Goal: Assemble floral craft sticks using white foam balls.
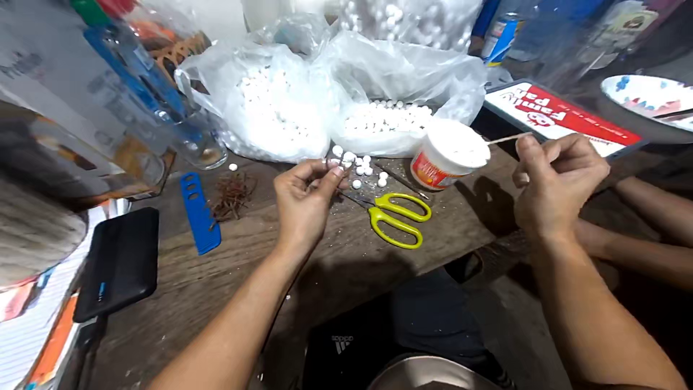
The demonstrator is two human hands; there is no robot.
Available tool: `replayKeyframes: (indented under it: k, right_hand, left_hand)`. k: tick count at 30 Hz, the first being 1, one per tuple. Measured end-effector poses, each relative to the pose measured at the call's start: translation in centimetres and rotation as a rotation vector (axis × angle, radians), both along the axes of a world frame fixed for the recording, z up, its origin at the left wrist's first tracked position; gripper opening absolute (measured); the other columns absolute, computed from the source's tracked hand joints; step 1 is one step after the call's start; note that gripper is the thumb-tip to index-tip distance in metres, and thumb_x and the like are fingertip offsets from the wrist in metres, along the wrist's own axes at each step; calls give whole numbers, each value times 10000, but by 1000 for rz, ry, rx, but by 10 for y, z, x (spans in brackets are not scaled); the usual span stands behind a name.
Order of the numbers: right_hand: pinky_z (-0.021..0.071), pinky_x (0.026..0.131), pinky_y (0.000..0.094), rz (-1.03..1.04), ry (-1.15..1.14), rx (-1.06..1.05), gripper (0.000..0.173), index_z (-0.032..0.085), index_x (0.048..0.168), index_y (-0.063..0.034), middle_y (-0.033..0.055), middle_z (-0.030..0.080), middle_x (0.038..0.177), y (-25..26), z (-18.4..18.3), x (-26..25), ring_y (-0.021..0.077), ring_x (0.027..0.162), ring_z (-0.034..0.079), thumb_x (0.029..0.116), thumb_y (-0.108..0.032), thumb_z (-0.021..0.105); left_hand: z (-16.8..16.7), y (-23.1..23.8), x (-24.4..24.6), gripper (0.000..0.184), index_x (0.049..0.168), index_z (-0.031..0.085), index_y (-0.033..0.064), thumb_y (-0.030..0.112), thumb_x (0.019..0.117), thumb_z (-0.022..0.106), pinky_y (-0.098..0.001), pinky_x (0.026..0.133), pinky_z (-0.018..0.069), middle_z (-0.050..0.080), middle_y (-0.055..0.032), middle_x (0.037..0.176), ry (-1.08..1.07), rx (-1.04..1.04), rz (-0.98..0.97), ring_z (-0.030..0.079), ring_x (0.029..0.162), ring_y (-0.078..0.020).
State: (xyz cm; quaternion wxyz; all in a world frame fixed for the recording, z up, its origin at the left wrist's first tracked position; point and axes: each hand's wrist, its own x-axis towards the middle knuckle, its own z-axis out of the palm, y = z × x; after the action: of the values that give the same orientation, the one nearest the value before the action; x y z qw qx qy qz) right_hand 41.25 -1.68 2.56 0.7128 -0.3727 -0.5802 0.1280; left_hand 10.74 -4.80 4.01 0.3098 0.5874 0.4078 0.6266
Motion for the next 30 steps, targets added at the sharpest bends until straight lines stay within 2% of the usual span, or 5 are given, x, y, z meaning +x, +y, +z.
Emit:
replayKeyframes:
  k: [6, 8, 10, 14, 30]
  right_hand:
    - [421, 444, 136, 41, 84, -100, 244, 510, 825, -237, -163, 524, 632, -4, -9, 3, -41, 464, 458, 928, -110, 692]
    - [442, 465, 144, 73, 78, -251, 94, 576, 1026, -160, -151, 536, 671, 2, -5, 10, -37, 477, 466, 968, -124, 641]
    - [450, 482, 137, 136, 26, -372, 255, 575, 1257, -84, -134, 567, 725, 12, -1, 12, -41, 503, 484, 1011, -144, 604]
    - [475, 543, 118, 174, -160, -245, 125, 694, 978, -97, -141, 645, 785, 24, 18, 6, -70, 579, 540, 1017, -117, 577]
    - [582, 633, 171, 373, 282, -209, 357, 689, 958, -114, -61, 724, 816, -14, 30, -1, 26, 644, 671, 1079, -88, 354]
  left_hand:
    - [-9, 5, 10, 107, 977, 694, 34, -60, 940, 659, -205, 716, 605, 721, 49, 858, 26, 2, -62, 694, 742, -25]
    - [-8, 6, 15, 127, 967, 696, 33, -81, 930, 655, -200, 712, 601, 722, 54, 845, 26, -9, -59, 688, 729, -18]
    - [-5, 6, 23, 112, 954, 686, 26, -77, 930, 649, -174, 702, 588, 703, 64, 833, 74, -3, -69, 672, 719, 7]
    - [0, 12, 38, 64, 949, 682, 2, -55, 939, 654, -140, 657, 559, 688, 55, 804, 133, 28, -82, 642, 678, 36]
    - [-7, 14, 54, 27, 916, 700, -33, -37, 918, 673, -114, 590, 495, 666, -18, 780, 247, 155, -45, 574, 627, 39]
